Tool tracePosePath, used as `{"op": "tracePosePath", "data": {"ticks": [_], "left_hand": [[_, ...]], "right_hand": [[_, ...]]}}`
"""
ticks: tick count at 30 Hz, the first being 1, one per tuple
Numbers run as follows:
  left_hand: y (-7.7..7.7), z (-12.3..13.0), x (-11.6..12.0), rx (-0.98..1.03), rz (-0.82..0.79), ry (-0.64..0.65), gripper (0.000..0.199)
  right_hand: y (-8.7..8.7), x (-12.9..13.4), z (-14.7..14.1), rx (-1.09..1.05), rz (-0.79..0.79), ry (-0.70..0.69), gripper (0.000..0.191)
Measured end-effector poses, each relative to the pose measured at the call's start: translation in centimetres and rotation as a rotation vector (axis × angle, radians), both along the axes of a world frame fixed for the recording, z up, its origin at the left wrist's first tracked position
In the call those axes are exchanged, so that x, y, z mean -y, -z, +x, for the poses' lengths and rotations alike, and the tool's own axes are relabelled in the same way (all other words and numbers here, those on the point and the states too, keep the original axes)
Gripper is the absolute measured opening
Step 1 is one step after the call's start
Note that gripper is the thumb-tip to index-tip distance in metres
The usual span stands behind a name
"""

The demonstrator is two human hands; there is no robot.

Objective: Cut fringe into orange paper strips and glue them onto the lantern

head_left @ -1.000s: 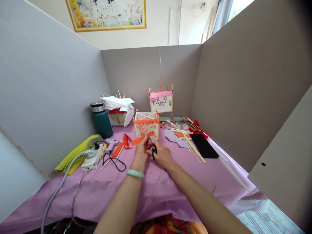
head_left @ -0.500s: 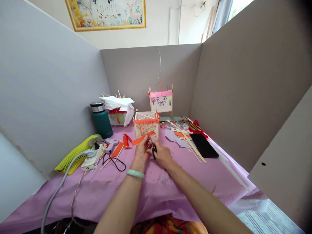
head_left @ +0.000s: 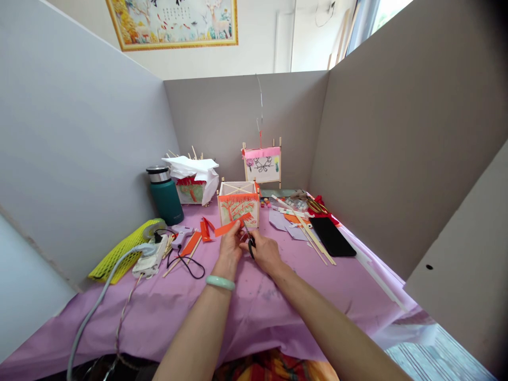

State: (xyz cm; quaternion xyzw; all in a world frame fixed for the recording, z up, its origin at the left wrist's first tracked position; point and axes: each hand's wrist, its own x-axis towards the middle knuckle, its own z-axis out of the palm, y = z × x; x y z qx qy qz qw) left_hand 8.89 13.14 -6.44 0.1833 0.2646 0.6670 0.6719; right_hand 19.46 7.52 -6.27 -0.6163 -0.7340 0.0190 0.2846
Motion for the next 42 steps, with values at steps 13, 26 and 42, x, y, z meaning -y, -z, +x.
{"op": "tracePosePath", "data": {"ticks": [13, 26, 42], "left_hand": [[0.63, 0.1, -0.43, -0.076, 0.05, 0.078, 0.026], [0.47, 0.01, -0.42, -0.071, 0.052, 0.08, 0.022], [0.45, 0.11, -0.31, -0.037, 0.028, 0.032, 0.026]], "right_hand": [[0.54, -0.17, 0.19, -0.079, 0.064, -0.013, 0.036], [0.39, -0.27, 0.07, -0.062, 0.027, 0.014, 0.034], [0.47, -0.17, 0.09, -0.053, 0.057, -0.002, 0.035]]}}
